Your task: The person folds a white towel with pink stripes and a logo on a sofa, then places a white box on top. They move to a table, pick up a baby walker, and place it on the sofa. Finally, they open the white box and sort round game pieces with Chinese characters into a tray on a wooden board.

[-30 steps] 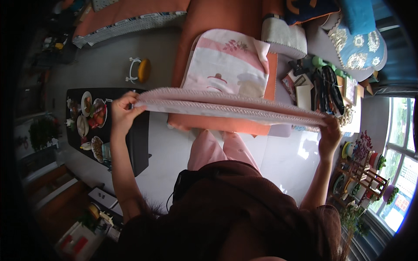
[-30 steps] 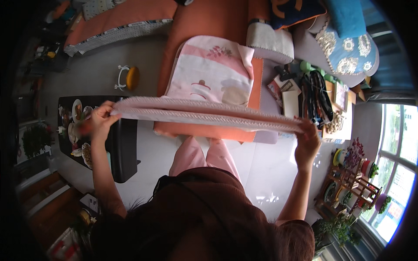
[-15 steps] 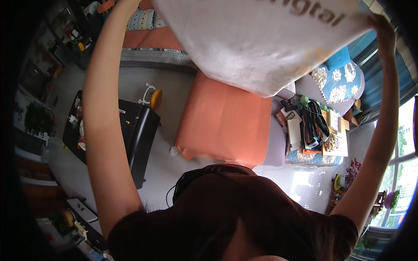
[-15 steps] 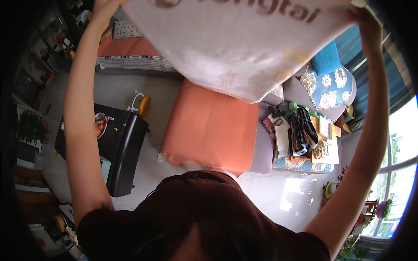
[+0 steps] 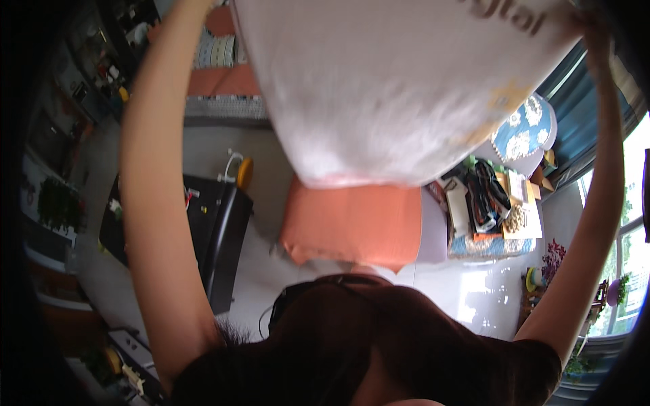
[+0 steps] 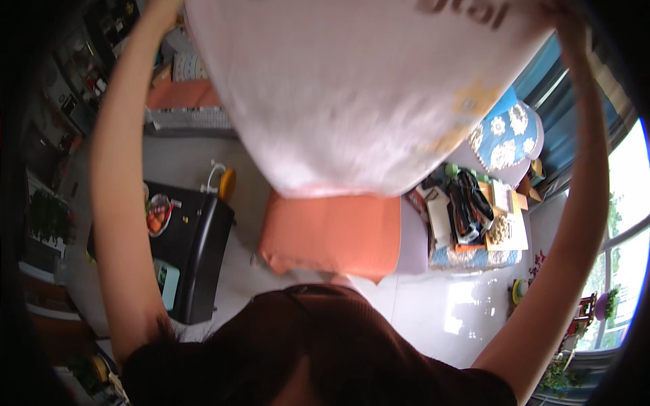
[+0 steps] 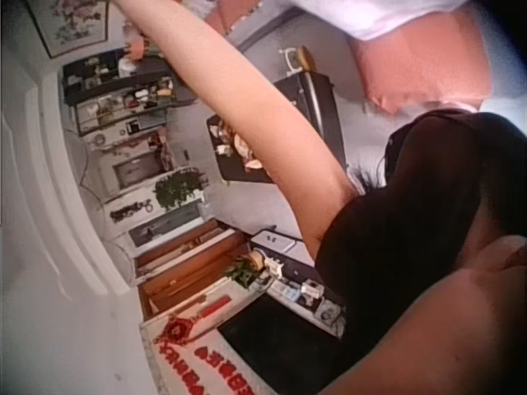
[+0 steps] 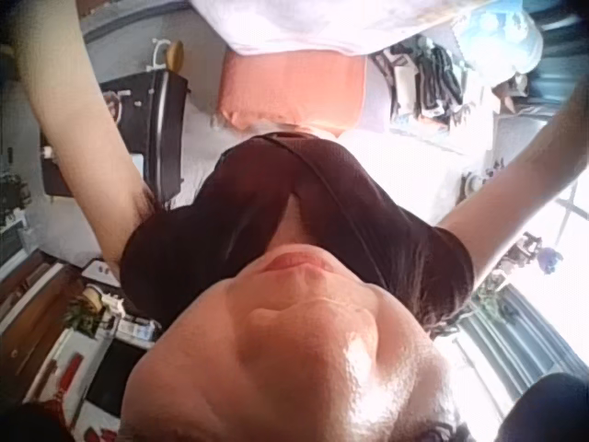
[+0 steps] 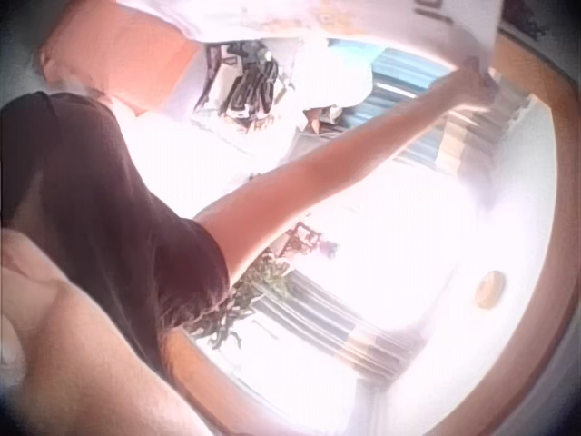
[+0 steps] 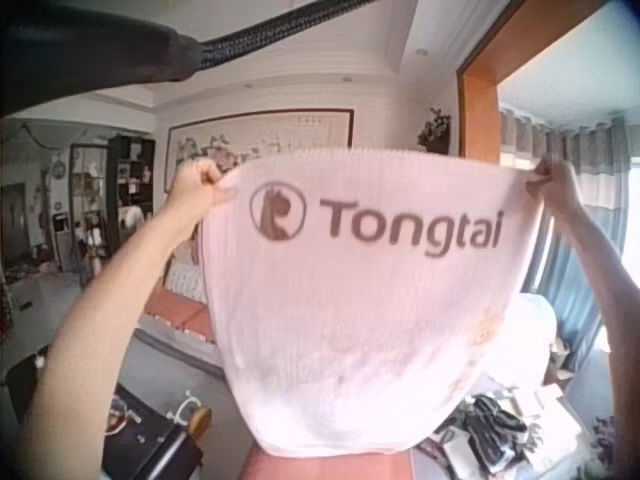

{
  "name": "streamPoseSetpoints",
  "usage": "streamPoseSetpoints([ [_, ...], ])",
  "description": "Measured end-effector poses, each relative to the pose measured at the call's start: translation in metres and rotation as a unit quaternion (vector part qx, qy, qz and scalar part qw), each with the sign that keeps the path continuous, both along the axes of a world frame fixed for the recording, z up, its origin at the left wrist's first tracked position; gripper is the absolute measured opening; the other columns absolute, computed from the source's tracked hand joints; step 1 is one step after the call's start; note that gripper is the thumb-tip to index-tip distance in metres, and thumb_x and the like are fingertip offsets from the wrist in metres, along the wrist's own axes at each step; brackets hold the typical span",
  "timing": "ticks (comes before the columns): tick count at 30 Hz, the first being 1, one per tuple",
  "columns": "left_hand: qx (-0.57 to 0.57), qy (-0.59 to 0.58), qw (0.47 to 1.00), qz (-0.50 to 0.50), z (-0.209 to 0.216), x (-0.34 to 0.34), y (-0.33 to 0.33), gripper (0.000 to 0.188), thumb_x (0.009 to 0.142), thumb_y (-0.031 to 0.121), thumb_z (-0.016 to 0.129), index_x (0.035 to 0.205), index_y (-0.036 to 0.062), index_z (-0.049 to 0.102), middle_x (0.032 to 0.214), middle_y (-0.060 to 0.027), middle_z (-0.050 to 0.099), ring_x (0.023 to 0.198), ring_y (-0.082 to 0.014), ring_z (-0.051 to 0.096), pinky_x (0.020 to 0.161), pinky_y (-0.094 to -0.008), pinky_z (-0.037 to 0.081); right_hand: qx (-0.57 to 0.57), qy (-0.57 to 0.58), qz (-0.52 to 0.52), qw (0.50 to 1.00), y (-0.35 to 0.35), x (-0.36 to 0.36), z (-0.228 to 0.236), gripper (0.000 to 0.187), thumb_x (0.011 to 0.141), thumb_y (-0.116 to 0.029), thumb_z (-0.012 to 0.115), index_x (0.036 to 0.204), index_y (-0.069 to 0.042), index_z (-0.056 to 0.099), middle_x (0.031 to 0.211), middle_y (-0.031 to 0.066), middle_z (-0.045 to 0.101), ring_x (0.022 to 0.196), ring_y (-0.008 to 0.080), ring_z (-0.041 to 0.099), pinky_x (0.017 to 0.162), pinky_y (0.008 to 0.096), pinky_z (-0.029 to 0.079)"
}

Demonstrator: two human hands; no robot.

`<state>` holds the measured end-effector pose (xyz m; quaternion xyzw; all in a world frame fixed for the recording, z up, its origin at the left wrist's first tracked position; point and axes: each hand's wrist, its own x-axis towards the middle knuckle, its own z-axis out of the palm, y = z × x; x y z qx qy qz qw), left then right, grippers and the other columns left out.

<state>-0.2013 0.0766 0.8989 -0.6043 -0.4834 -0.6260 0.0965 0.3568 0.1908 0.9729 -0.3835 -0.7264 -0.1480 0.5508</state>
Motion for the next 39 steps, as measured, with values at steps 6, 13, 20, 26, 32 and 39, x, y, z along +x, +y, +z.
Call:
streamPoseSetpoints([
  [6, -0.054, 0.107, 0.992, -0.031, -0.148, -0.024, 0.063, 0.038, 0.07, -0.008, 0.067, 0.105, 0.0043, 0.063, 0.094, -0.0037, 0.065, 0.087, -0.0124, 0.06, 0.073, -0.0241, 0.048, -0.041, -0.135, -0.007, 0.99, 0.001, -0.05, -0.146, 0.033, 0.079, 0.009, 0.054, 0.109, -0.004, 0.062, 0.094, 0.013, 0.06, 0.089, 0.0263, 0.062, 0.078, 0.0339, 0.051],
  [13, -0.209, 0.162, 0.939, 0.22, -0.24, 0.022, 0.121, 0.016, 0.076, 0.008, 0.06, 0.09, 0.012, 0.061, 0.085, -0.0118, 0.065, 0.081, -0.0327, 0.062, 0.067, -0.0429, 0.048, -0.142, -0.119, -0.23, 0.955, 0.05, -0.081, -0.259, 0.017, 0.078, -0.006, 0.057, 0.094, -0.01, 0.058, 0.099, 0.0069, 0.059, 0.087, 0.0302, 0.061, 0.07, 0.0404, 0.048],
  [20, 0.172, -0.008, 0.975, 0.141, -0.094, 0.064, 0.196, 0.015, 0.077, -0.004, 0.055, 0.088, 0.0066, 0.052, 0.082, -0.0095, 0.063, 0.078, -0.0215, 0.06, 0.067, -0.0314, 0.047, 0.147, 0.208, -0.02, 0.967, 0.101, -0.089, -0.148, 0.022, 0.079, 0.001, 0.058, 0.098, -0.009, 0.06, 0.091, 0.0117, 0.065, 0.079, 0.0251, 0.065, 0.069, 0.0345, 0.052],
  [26, 0.337, 0.041, 0.941, -0.015, -0.126, 0.061, 0.104, 0.026, 0.076, -0.016, 0.046, 0.096, -0.0005, 0.049, 0.103, -0.0131, 0.063, 0.097, -0.0213, 0.06, 0.082, -0.031, 0.048, 0.137, 0.279, 0.153, 0.938, -0.003, -0.07, -0.187, 0.032, 0.077, 0.01, 0.06, 0.107, -0.003, 0.057, 0.102, 0.0102, 0.062, 0.095, 0.0195, 0.06, 0.087, 0.0315, 0.05],
  [32, -0.086, 0.004, 0.993, -0.08, -0.373, 0.048, 0.0, 0.028, 0.068, -0.022, 0.041, 0.085, -0.0014, 0.05, 0.103, -0.0131, 0.062, 0.097, -0.023, 0.06, 0.082, -0.0295, 0.047, -0.174, 0.025, 0.073, 0.982, -0.105, -0.002, -0.414, 0.019, 0.074, 0.015, 0.05, 0.086, 0.0, 0.052, 0.098, 0.0088, 0.055, 0.091, 0.021, 0.053, 0.081, 0.0315, 0.045],
  [39, -0.439, -0.007, 0.898, -0.031, -0.672, 0.045, -0.08, 0.02, 0.072, -0.014, 0.042, 0.081, -0.0006, 0.055, 0.08, -0.014, 0.062, 0.079, -0.0263, 0.061, 0.07, -0.0328, 0.046, -0.477, 0.0, 0.005, 0.879, -0.159, -0.04, -0.679, 0.022, 0.068, 0.017, 0.041, 0.079, 0.001, 0.051, 0.083, 0.016, 0.05, 0.078, 0.0382, 0.052, 0.066, 0.0402, 0.044],
])
